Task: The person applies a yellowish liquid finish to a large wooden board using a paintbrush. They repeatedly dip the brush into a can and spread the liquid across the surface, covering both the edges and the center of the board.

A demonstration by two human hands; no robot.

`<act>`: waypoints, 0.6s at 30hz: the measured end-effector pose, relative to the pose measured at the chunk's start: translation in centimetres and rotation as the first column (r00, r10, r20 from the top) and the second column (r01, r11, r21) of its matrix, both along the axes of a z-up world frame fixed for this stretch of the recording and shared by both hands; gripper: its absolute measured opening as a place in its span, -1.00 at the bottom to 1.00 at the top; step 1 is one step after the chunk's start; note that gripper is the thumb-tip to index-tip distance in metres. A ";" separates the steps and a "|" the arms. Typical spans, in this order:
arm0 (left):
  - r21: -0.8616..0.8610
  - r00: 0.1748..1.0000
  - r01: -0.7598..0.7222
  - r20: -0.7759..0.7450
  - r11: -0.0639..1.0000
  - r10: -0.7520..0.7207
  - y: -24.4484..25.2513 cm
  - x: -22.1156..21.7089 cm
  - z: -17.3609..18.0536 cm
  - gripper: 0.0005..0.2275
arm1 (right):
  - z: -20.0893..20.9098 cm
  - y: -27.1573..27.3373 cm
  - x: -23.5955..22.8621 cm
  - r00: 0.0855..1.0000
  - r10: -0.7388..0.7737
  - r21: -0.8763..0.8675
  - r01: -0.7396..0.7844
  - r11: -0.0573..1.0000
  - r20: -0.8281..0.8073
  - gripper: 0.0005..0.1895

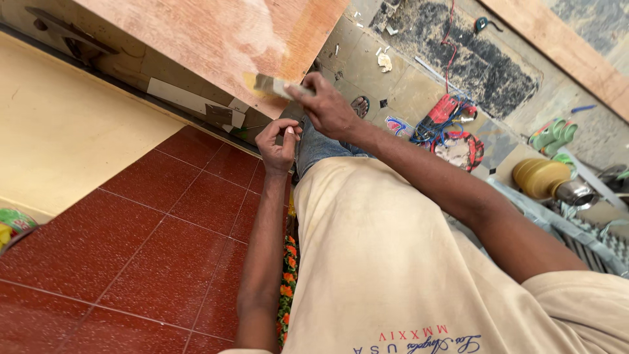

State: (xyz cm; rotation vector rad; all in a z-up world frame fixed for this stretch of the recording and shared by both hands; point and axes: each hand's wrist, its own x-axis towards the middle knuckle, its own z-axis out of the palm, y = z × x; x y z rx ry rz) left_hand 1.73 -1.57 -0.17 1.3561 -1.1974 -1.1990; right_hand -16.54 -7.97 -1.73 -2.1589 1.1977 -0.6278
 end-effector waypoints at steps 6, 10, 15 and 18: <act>0.006 0.998 -0.055 0.001 0.998 0.055 3.0 0.4 0.5 -0.86 | -1.5 -0.3 0.1 0.983 -0.183 -0.008 0.183 0.983 -0.033 -0.44; 0.005 0.992 -0.120 0.033 0.993 0.120 5.2 0.6 0.7 -0.86 | -1.7 3.0 1.9 0.995 -0.047 -0.050 0.043 0.998 -0.088 -0.43; -0.025 0.979 -0.184 0.086 0.983 0.186 8.2 1.3 0.5 -0.86 | -0.9 4.6 1.7 1.000 -0.006 0.010 0.006 1.000 0.028 -0.44; -0.039 0.976 -0.193 0.095 0.980 0.196 9.8 1.8 0.2 -0.86 | -1.8 3.0 1.2 0.993 -0.118 -0.020 0.119 0.993 0.018 -0.46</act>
